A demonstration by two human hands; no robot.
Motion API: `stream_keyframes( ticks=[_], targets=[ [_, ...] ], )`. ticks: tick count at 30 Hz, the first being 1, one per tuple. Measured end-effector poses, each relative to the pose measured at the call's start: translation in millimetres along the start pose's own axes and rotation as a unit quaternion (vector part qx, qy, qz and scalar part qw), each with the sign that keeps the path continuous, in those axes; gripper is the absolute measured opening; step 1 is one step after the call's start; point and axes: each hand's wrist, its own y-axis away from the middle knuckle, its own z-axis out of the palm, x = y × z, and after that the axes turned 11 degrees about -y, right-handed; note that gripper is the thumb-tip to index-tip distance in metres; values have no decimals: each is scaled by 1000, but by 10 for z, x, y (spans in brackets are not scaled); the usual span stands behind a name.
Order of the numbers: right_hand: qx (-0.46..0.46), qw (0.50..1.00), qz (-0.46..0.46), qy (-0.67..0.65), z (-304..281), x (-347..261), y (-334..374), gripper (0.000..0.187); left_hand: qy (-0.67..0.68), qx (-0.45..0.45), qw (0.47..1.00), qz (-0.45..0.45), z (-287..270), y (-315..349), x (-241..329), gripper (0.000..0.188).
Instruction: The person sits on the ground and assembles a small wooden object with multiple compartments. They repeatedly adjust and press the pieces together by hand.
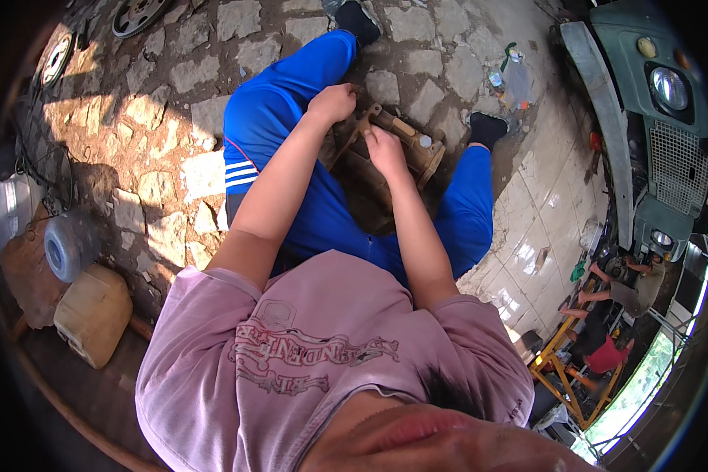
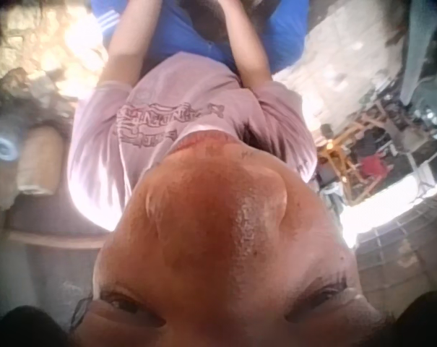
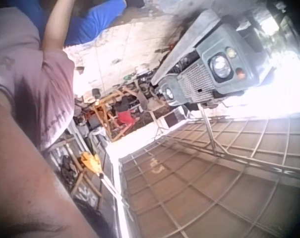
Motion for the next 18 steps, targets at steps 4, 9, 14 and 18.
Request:
stream_keyframes(
  ticks=[4,9,14,18],
  targets=[
    [189,978,-77,-49,-300,-102,-134,37,21,-1,1000,0,-47,31,27,46],
    [75,946,-181,258,205,431,-103,55,0,22,999,44,15,-21,48,45],
    [11,965,-103,241,182,280,148,67,8,16,997,76,25,21,-36,44],
    [-30,986,-93,132,-181,349,443,65,-25,2,994,107,89,1,23,44]
  ],
)
